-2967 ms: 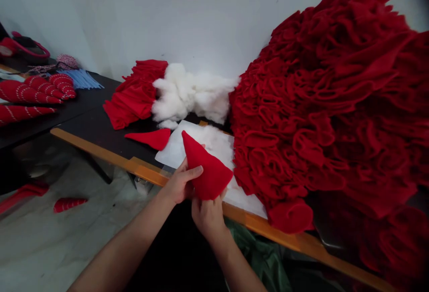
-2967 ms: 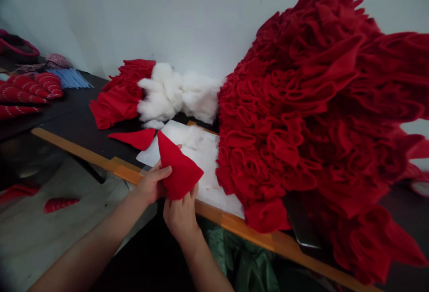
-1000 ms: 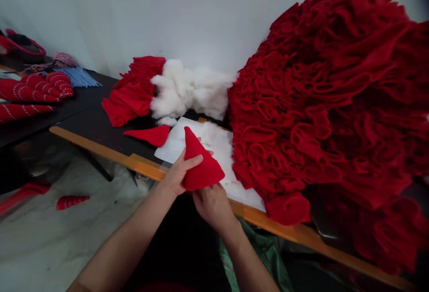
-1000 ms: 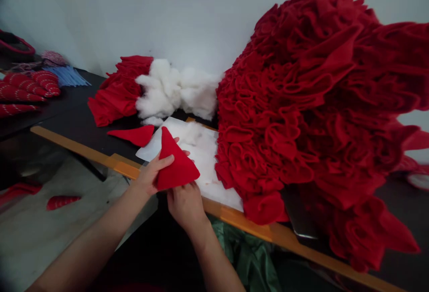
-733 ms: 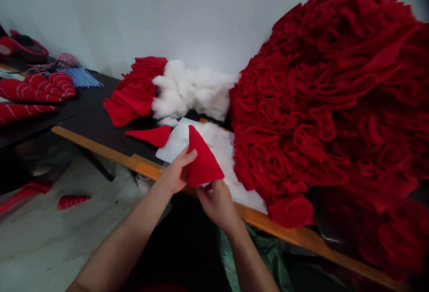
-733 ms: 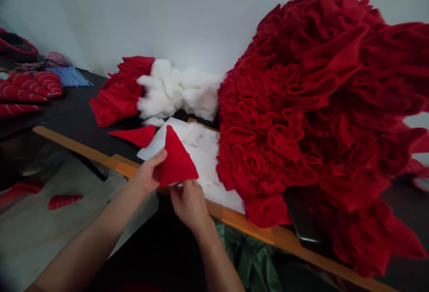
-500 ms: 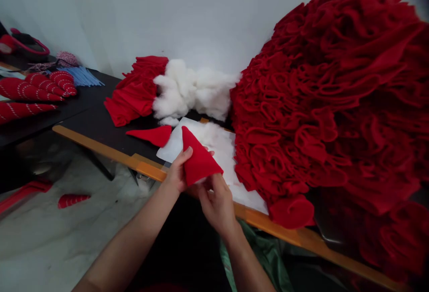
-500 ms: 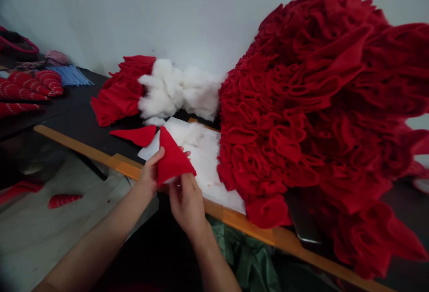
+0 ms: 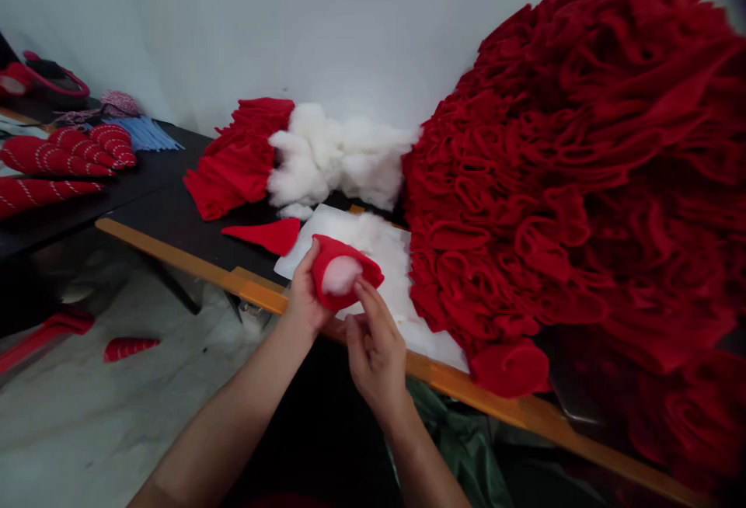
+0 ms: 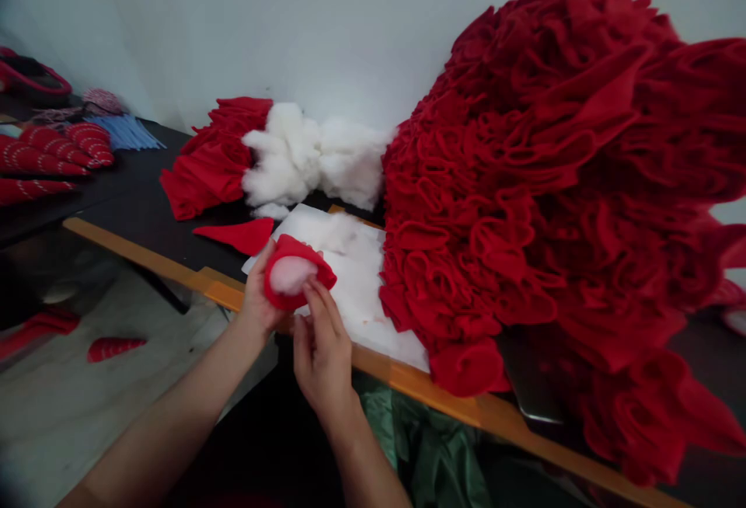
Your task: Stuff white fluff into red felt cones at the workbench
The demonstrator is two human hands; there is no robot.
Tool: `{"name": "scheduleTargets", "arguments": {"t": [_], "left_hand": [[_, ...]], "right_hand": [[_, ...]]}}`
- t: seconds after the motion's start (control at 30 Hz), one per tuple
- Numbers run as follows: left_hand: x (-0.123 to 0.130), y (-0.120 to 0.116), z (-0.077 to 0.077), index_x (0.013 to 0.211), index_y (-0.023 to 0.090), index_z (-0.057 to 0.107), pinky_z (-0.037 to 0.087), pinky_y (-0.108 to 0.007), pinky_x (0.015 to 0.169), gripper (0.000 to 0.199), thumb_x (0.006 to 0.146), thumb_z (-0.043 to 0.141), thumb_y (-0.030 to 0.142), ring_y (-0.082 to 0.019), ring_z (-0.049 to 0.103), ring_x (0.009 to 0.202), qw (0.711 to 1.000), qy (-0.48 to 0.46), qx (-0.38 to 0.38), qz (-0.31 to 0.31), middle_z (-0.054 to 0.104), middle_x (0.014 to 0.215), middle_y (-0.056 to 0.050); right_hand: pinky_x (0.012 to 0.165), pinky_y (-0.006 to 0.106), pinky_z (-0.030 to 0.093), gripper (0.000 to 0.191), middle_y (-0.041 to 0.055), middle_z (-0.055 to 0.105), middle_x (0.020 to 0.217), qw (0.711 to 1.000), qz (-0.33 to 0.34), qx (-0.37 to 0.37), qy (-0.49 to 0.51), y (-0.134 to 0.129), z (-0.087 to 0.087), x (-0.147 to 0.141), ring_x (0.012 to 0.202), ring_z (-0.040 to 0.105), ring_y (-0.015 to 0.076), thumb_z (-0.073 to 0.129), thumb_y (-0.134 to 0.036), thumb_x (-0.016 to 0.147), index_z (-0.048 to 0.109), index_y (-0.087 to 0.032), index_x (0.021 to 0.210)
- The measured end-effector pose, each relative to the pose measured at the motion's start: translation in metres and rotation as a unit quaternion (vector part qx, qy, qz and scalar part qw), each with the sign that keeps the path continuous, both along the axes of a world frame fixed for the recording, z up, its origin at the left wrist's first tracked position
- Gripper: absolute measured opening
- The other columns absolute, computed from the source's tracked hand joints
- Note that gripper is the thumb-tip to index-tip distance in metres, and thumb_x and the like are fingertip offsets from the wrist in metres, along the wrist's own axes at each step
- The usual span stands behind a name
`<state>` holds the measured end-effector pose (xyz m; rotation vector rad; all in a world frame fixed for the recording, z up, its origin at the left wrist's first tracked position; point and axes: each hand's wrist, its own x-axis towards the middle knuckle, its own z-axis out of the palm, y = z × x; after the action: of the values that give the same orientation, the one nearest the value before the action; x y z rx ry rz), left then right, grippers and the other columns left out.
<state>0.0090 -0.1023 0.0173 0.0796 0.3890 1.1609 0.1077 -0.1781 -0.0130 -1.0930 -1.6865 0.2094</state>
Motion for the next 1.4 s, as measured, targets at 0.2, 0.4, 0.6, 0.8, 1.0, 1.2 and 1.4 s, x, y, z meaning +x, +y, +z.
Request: {"name": "scheduleTargets", "arguments": {"t": [0.2, 0.4, 0.6, 0.8, 1.0, 1.2, 1.4], "left_hand": [[-0.005, -0.007, 0.008, 0.083, 0.008, 0.065, 0.054, -0.034, 0.076, 0.04, 0.084, 0.048, 0.045, -0.021, 0.067, 0.076, 0.999, -0.006, 0.02, 0.028, 0.07, 0.079, -0.011], [-0.021, -0.011, 0.016, 0.09, 0.013, 0.065, 0.051, -0.038, 0.083, 0.033, 0.082, 0.053, 0.042, -0.021, 0.065, 0.081, 0.994, -0.008, 0.032, 0.103, 0.07, 0.084, -0.006], [-0.023, -0.02, 0.006, 0.091, 0.011, 0.065, 0.052, -0.034, 0.08, 0.031, 0.087, 0.047, 0.036, -0.019, 0.066, 0.079, 0.995, -0.012, -0.009, 0.099, 0.069, 0.086, -0.009], [-0.046, -0.023, -0.002, 0.112, 0.014, 0.06, 0.05, -0.04, 0.087, 0.034, 0.085, 0.049, 0.032, -0.023, 0.065, 0.091, 0.99, -0.028, 0.004, 0.136, 0.07, 0.096, -0.01], [-0.063, -0.027, -0.006, 0.125, 0.016, 0.052, 0.043, -0.041, 0.098, 0.043, 0.085, 0.047, 0.033, -0.024, 0.061, 0.104, 0.988, -0.038, 0.036, 0.143, 0.068, 0.106, -0.011], [-0.063, -0.031, -0.015, 0.121, 0.016, 0.056, 0.032, -0.05, 0.105, 0.044, 0.081, 0.053, 0.035, -0.03, 0.052, 0.118, 0.994, -0.038, 0.053, 0.089, 0.066, 0.11, -0.014], [-0.031, 0.016, -0.008, 0.117, 0.016, 0.058, 0.039, -0.047, 0.1, 0.043, 0.077, 0.057, 0.031, -0.028, 0.058, 0.108, 0.997, -0.011, 0.072, 0.016, 0.067, 0.106, -0.012]], "right_hand": [[0.06, 0.027, 0.054, 0.029, 0.0096, 0.058, 0.114, 0.995, -0.022, -0.023, 0.094, 0.003, 0.007, 0.006, 0.076, 0.065, 0.014, 0.046, -0.015, 0.087, 0.057, -0.023, 0.113], [0.05, 0.024, 0.05, 0.031, 0.0054, 0.056, 0.1, 0.943, -0.027, -0.173, 0.284, 0.023, 0.007, 0.02, 0.062, 0.058, 0.0098, 0.056, -0.032, 0.081, 0.051, -0.023, 0.11], [0.057, 0.025, 0.051, 0.021, -0.0017, 0.058, 0.074, 0.922, 0.106, -0.229, 0.295, 0.033, 0.01, 0.005, 0.06, 0.056, 0.0098, 0.06, -0.03, 0.076, 0.058, -0.023, 0.096], [0.065, 0.034, 0.053, 0.026, 0.0072, 0.062, 0.097, 0.977, 0.025, -0.181, 0.106, 0.083, 0.007, 0.031, 0.072, 0.062, 0.0167, 0.052, -0.024, 0.079, 0.059, -0.021, 0.104], [0.091, 0.039, 0.046, 0.043, 0.0107, 0.046, 0.131, 0.971, -0.019, -0.124, -0.204, 0.147, -0.008, 0.003, 0.118, 0.045, 0.026, 0.052, -0.011, 0.077, 0.057, -0.025, 0.118], [0.082, 0.036, 0.046, 0.024, 0.0114, 0.064, 0.097, 0.971, -0.026, -0.161, -0.176, 0.185, -0.013, 0.007, 0.093, 0.057, 0.0225, 0.048, -0.007, 0.078, 0.069, -0.017, 0.085], [0.085, 0.032, 0.042, 0.016, 0.0051, 0.068, 0.09, 0.99, 0.023, -0.121, -0.073, 0.193, 0.023, 0.046, 0.088, 0.059, 0.0185, 0.053, -0.017, 0.076, 0.068, -0.02, 0.082]]}}
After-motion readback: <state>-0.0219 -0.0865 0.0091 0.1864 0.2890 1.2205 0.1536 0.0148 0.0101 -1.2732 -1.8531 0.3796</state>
